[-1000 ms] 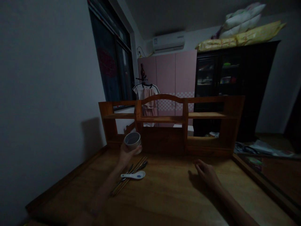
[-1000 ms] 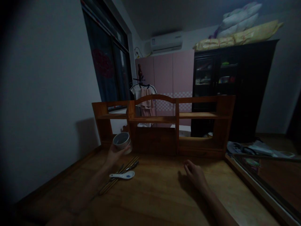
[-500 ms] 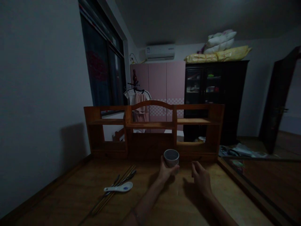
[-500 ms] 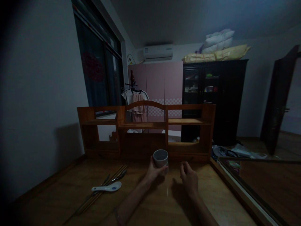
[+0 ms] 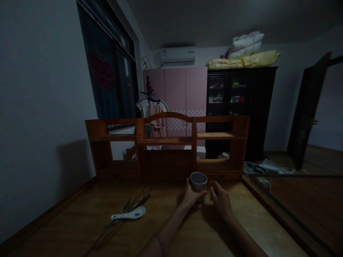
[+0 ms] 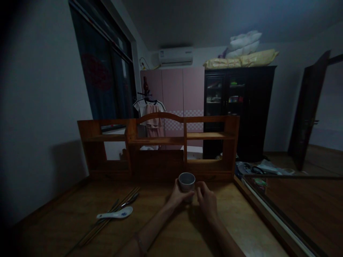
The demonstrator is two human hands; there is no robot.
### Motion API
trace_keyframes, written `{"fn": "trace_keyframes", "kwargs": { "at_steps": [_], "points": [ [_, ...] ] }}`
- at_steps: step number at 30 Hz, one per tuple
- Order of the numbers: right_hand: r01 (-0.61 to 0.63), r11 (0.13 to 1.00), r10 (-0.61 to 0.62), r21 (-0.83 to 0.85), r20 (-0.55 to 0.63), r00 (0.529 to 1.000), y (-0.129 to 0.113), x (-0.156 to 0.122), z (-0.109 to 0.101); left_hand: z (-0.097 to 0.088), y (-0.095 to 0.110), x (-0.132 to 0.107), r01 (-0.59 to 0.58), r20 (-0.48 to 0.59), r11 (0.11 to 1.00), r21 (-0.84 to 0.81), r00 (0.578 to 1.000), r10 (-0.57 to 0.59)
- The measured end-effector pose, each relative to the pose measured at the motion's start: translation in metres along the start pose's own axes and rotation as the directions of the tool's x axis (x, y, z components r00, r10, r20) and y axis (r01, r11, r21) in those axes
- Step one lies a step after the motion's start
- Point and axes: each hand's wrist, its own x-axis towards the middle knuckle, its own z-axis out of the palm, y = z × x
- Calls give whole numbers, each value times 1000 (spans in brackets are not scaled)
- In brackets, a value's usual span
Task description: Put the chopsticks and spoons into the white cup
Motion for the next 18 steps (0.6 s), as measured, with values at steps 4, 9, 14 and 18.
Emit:
{"fn": "trace_keyframes", "kwargs": {
  "at_steps": [4,9,14,18],
  "points": [
    [0,1000,0,2,3,1000,0,1,0,1,3,-3,-19,-17,994,110,1000,21],
    [-5,1000,5,-11,1,1000,1,1,2,-19,22,-13,-10,-19,959,282,1000,16],
    [-11,1000,11,-17,-25,1000,0,1,0,-92,69,-28,-81,57,879,470,996,61],
    [-1,1000,0,-5,-16,1000,0,1,-1,-170,115,-42,-119,92,713,691,993,76]
  ]
}}
